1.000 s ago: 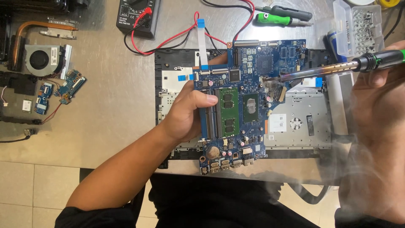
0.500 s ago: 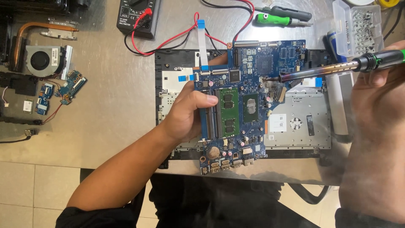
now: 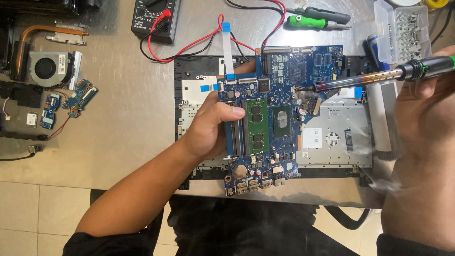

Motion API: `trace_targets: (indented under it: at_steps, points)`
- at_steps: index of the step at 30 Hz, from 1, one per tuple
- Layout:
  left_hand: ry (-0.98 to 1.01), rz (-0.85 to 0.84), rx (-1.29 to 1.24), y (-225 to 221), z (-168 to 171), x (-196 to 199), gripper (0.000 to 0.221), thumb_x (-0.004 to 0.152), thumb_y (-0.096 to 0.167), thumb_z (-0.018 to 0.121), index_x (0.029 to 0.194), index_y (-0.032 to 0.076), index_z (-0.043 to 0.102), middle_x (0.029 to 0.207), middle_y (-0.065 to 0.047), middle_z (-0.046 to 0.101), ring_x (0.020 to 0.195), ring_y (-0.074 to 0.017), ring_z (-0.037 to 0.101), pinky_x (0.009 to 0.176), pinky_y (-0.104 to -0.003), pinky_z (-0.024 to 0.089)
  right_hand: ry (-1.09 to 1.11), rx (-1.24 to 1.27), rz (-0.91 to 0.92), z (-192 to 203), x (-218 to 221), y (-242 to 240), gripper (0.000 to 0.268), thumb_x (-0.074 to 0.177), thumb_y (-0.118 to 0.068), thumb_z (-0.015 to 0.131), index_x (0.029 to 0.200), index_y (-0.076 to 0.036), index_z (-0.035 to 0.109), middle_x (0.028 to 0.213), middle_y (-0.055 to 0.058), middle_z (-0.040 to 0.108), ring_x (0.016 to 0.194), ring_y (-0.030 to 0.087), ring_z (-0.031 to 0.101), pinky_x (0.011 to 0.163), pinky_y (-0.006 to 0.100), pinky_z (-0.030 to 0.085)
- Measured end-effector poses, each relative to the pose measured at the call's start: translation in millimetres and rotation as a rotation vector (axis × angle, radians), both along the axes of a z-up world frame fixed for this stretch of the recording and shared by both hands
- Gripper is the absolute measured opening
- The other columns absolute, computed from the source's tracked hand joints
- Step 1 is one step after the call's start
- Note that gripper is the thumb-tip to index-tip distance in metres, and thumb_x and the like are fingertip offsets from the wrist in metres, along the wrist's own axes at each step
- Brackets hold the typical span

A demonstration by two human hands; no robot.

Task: Soldering electronic components on a laptop motherboard and cleaning the board with a cloth.

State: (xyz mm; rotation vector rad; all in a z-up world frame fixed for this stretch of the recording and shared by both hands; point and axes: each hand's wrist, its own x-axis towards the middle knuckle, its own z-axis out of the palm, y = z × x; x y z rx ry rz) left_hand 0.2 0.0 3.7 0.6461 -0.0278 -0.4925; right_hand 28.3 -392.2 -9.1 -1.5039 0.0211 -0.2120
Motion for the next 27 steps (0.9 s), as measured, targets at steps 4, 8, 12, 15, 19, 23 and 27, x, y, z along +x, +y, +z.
trace_targets:
  at_steps: [4, 8, 12, 15, 19, 23, 27]
  points:
    - [-0.018, 0.003, 0.026, 0, -1, 0, 0.071, 0.087, 0.009, 0.06, 0.156, 0.003, 0.044, 0.119, -0.018, 0.068, 0.098, -0.0295, 0.071, 0.08, -0.047, 0.064, -0.038, -0.033, 0.028, -3, -1, -3, 0.034, 0.117, -0.055, 0.053, 0.107, -0.023, 0.052, 0.076, -0.013, 0.041, 0.071, -0.005, 0.044, 0.088, 0.012, 0.044]
    - [-0.007, 0.001, 0.007, 0, -1, 0, 0.074, 0.086, 0.008, 0.061, 0.157, 0.003, 0.043, 0.119, -0.018, 0.068, 0.098, -0.0291, 0.071, 0.078, -0.046, 0.064, -0.014, -0.046, -0.033, 1, 0, 3, 0.033, 0.12, -0.049, 0.051, 0.103, -0.021, 0.051, 0.074, -0.011, 0.038, 0.072, -0.002, 0.04, 0.09, 0.015, 0.043]
    - [-0.015, 0.002, 0.016, -1, -1, 0, 0.074, 0.086, 0.009, 0.061, 0.157, 0.002, 0.044, 0.118, -0.018, 0.069, 0.097, -0.0281, 0.071, 0.08, -0.046, 0.064, -0.012, -0.043, 0.032, 2, -2, 3, 0.032, 0.119, -0.052, 0.051, 0.106, -0.023, 0.05, 0.077, -0.012, 0.04, 0.074, -0.004, 0.041, 0.089, 0.013, 0.042]
    - [-0.004, -0.002, 0.009, 0, -2, 0, 0.074, 0.086, 0.008, 0.061, 0.158, 0.003, 0.043, 0.121, -0.019, 0.068, 0.099, -0.0293, 0.071, 0.078, -0.046, 0.064, -0.03, -0.061, -0.005, 4, -2, 11, 0.034, 0.122, -0.045, 0.052, 0.1, -0.02, 0.049, 0.075, -0.011, 0.039, 0.077, 0.003, 0.044, 0.101, 0.025, 0.049]
    - [-0.004, 0.001, 0.024, 0, 1, 0, 0.072, 0.086, 0.009, 0.061, 0.156, 0.003, 0.044, 0.116, -0.017, 0.068, 0.093, -0.0275, 0.071, 0.075, -0.045, 0.064, -0.037, -0.069, 0.11, -6, 2, -13, 0.036, 0.116, -0.06, 0.054, 0.108, -0.025, 0.049, 0.08, -0.014, 0.042, 0.074, -0.004, 0.043, 0.098, 0.015, 0.045]
    - [-0.002, 0.007, 0.014, 0, -3, 0, 0.069, 0.086, 0.007, 0.062, 0.153, 0.003, 0.048, 0.113, -0.017, 0.069, 0.092, -0.0284, 0.072, 0.075, -0.046, 0.064, -0.083, 0.013, 0.02, -4, 1, 1, 0.038, 0.117, -0.052, 0.055, 0.099, -0.02, 0.051, 0.077, -0.011, 0.043, 0.068, -0.004, 0.044, 0.073, 0.01, 0.037]
    - [0.021, 0.006, 0.008, 0, -3, -1, 0.071, 0.086, 0.008, 0.061, 0.155, 0.003, 0.046, 0.113, -0.018, 0.069, 0.091, -0.0287, 0.072, 0.074, -0.046, 0.065, -0.183, -0.12, 0.171, -58, 53, -71, 0.029, 0.115, -0.052, 0.063, 0.112, -0.025, 0.053, 0.094, -0.015, 0.053, 0.081, -0.003, 0.051, 0.098, 0.014, 0.048]
